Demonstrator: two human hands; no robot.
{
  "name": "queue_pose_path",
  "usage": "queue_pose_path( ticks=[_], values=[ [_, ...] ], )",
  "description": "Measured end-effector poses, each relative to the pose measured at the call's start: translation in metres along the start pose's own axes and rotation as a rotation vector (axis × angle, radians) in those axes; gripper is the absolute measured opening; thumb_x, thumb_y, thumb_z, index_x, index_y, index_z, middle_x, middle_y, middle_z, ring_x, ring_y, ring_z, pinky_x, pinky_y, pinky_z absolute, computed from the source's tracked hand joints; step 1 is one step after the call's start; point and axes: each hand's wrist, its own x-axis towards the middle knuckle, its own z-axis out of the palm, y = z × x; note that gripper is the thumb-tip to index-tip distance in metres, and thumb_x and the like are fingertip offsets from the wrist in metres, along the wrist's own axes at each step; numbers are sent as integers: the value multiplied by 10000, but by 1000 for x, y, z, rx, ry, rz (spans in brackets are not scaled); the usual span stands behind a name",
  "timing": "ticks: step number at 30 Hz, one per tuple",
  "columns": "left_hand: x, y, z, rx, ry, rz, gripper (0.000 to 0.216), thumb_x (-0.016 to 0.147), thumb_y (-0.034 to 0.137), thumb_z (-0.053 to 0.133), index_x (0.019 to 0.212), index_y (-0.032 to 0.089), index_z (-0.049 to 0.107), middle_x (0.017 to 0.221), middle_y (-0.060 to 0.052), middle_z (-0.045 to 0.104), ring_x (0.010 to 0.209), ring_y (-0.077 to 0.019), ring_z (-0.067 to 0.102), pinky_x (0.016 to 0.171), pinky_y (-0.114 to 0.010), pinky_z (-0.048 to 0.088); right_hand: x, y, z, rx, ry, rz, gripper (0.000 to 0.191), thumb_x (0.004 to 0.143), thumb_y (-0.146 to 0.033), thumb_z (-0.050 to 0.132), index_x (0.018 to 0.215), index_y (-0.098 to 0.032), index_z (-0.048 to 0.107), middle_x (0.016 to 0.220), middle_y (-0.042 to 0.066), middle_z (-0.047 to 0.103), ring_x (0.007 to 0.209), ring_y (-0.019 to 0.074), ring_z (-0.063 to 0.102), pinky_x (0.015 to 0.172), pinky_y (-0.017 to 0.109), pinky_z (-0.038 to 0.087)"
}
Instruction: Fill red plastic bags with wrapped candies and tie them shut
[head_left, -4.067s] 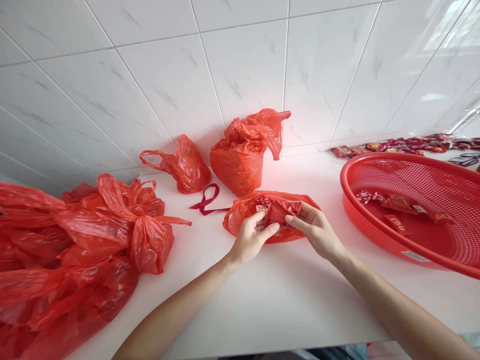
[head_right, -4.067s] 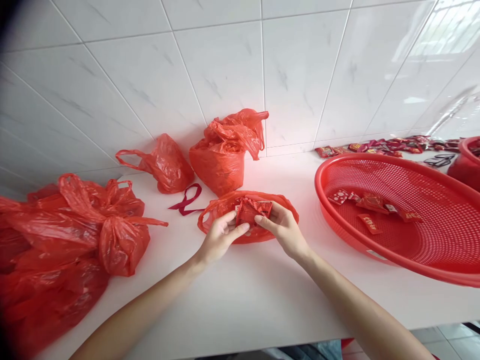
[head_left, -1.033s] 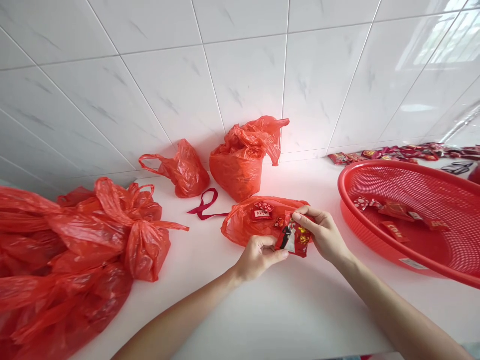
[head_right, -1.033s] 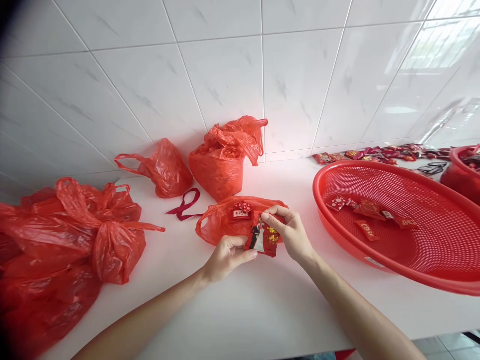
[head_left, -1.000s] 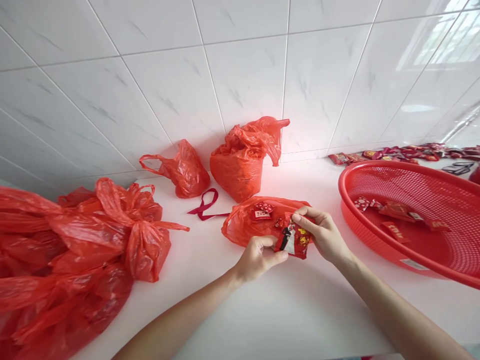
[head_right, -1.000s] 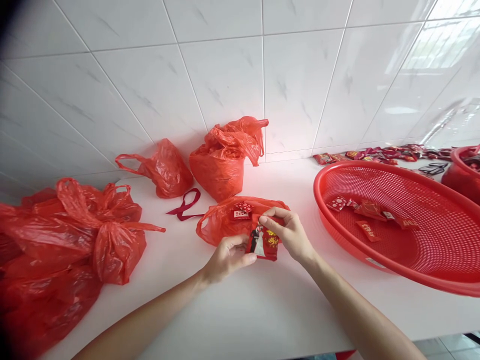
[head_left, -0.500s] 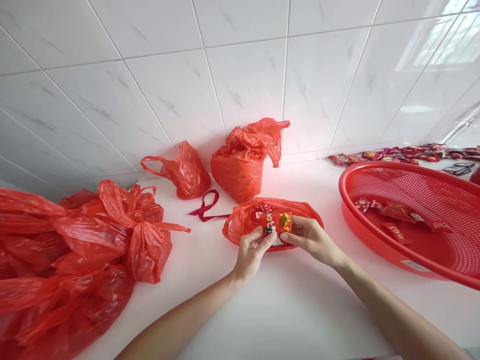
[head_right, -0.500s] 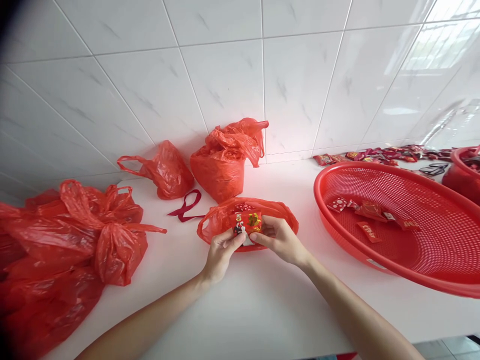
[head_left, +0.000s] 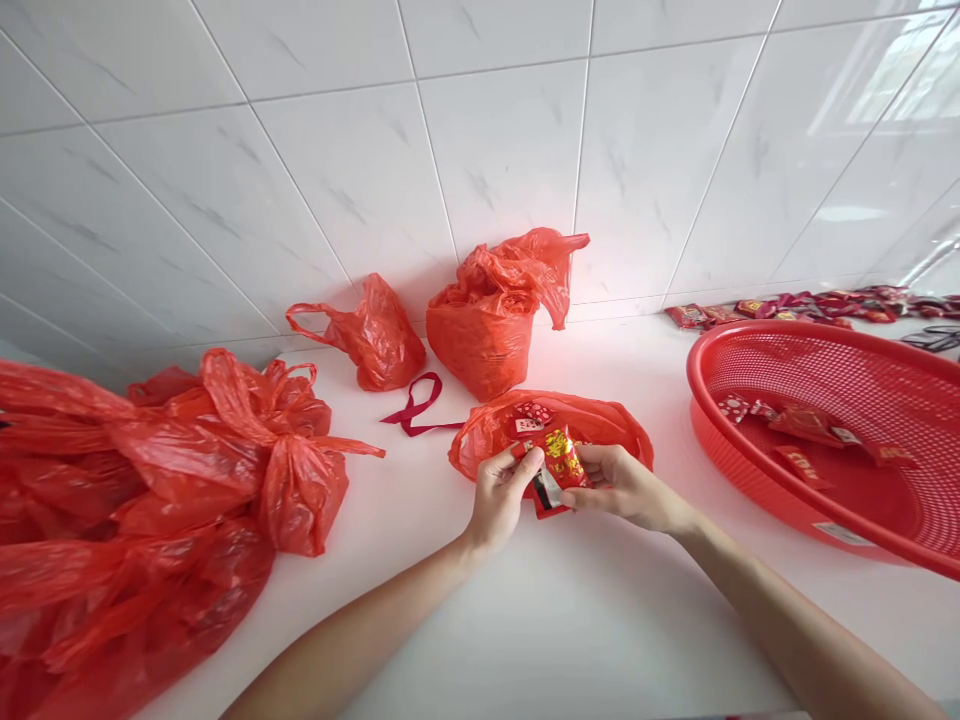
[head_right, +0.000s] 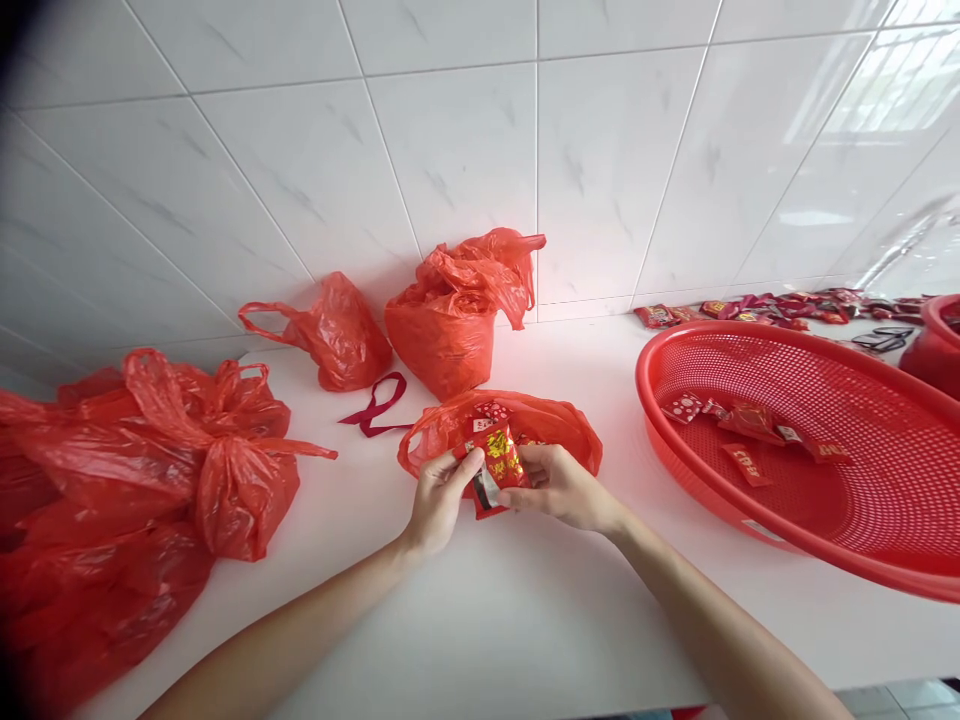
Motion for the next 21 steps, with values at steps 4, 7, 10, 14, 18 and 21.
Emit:
queue_pose_path(
  ticks=[4, 7, 10, 14, 18, 21],
  values=[
    [1, -6, -3, -14, -15, 2, 386, 810, 487, 743, 651, 150, 644, 631, 7, 599, 637, -129, 540, 654, -267, 489, 0, 1, 1, -24, 40, 25, 312, 756, -399, 809, 911, -153, 695, 814, 23, 667, 734, 168, 627, 696, 301, 525],
    [1, -5, -3, -49, -64, -1, 293, 824, 456, 733, 852, 165, 757, 804, -40, 727, 779, -189, 651, 779, -319, 536, 0, -1, 1, -90, 51, 7, 226, 762, -343, 787, 811, -153, 676, 705, -6, 610, 650, 137, 559, 618, 269, 473],
    [1, 0, -3, -43, -84, -18, 317, 817, 450, 741, 987, 184, 781, 939, -59, 768, 882, -222, 689, 842, -340, 543, -1, -1, 0, -166, 40, -14, 208, 773, -317, 747, 712, -166, 618, 632, -33, 530, 593, 115, 472, 546, 248, 398],
    [1, 3, -3, 9, -89, 0, 302, 825, 453, 742, 923, 171, 789, 884, -48, 761, 839, -201, 678, 802, -313, 544, -2, 2, -2, -198, 13, -39, 235, 767, -330, 747, 710, -172, 583, 661, -42, 480, 611, 110, 423, 556, 245, 371],
    [1, 3, -2, 18, -86, 18, 297, 836, 454, 735, 930, 177, 792, 861, -41, 757, 834, -192, 676, 803, -302, 546, -1, 3, -2, -184, 2, -48, 286, 792, -406, 753, 777, -164, 600, 705, -34, 471, 638, 111, 406, 569, 242, 364],
    [1, 4, -2, 25, -85, 18, 316, 836, 459, 733, 965, 176, 793, 900, -55, 768, 870, -206, 685, 824, -310, 546, 0, 2, 0, -178, 31, -36, 304, 809, -431, 747, 788, -159, 613, 721, -25, 489, 651, 116, 425, 578, 244, 374]
  ],
)
